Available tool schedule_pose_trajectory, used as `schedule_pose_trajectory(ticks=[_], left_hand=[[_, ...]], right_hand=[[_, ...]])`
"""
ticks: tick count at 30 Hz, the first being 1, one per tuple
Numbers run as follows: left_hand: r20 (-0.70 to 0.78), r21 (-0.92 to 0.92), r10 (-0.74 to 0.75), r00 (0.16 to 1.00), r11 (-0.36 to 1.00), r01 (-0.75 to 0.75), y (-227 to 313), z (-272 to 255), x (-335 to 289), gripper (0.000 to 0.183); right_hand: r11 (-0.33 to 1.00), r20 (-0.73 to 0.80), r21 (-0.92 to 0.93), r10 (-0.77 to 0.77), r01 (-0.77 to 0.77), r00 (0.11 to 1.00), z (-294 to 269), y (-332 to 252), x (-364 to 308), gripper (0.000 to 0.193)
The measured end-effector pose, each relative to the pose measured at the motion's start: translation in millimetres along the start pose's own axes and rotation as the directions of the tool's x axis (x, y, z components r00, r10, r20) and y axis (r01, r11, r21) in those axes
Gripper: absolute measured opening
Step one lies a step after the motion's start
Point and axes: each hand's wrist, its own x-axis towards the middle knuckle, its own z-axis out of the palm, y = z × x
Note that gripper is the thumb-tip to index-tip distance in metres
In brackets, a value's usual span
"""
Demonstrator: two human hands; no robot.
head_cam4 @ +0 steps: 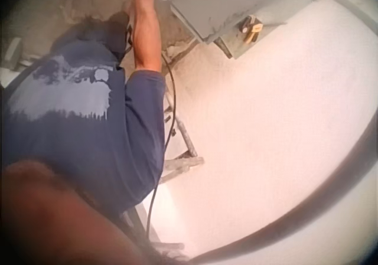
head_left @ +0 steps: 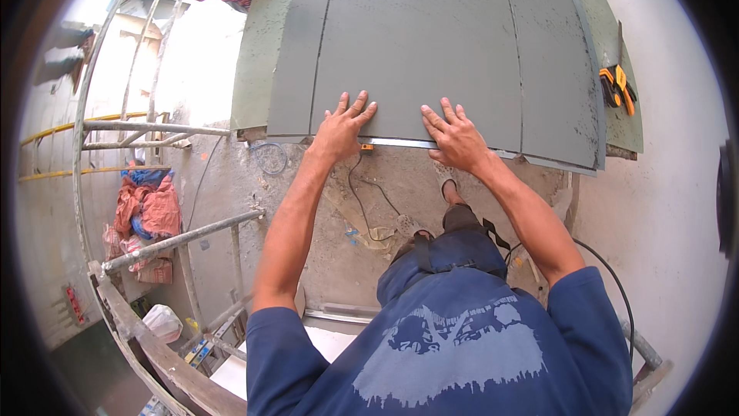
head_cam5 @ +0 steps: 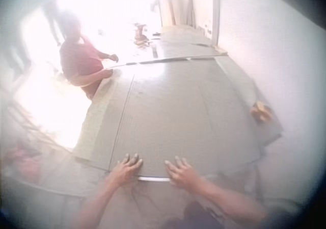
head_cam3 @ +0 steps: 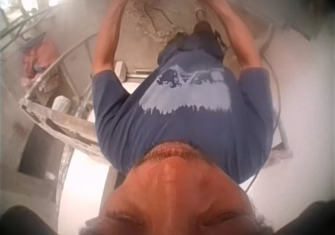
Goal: The person uses a jigsaw to cut a large grey board, then aligns and positions the cut pieces on a workbench. They use pliers to install small metal clips into the joints of the board sections while another person assists with drilling.
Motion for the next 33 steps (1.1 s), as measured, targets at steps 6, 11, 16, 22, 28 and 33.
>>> schedule_pose_trajectory(ticks=[6,11,16,22,28,33], left_hand=[[-0.006,-0.032,0.037,0.999,0.999,-0.037,-2.9,0.9,3.5,0.088],[-0.038,0.025,0.062,0.997,0.998,-0.062,-10.2,8.9,3.0,0.087],[-0.047,-0.036,0.060,0.997,0.997,-0.062,-7.6,3.0,3.3,0.091],[-0.062,0.003,0.065,0.996,0.998,-0.065,-14.9,13.4,1.8,0.090],[-0.051,0.010,0.083,0.995,0.997,-0.083,-13.1,12.1,2.7,0.088],[-0.025,-0.041,0.064,0.998,0.997,-0.064,-11.3,5.0,3.7,0.083]], right_hand=[[1.000,0.049,-0.024,0.002,-0.001,0.999,-1.3,1.0,3.5,0.073],[0.996,0.037,-0.036,0.079,-0.077,0.996,-5.6,-13.2,7.5,0.081],[0.986,0.008,0.102,0.136,-0.136,0.991,1.4,-28.9,34.1,0.087],[0.986,0.029,0.114,0.119,-0.121,0.993,7.9,-33.0,38.4,0.084],[0.972,0.016,0.192,0.135,-0.135,0.991,7.3,-31.3,36.0,0.082],[0.964,0.074,0.220,0.135,-0.149,0.988,3.4,-25.7,40.3,0.085]])
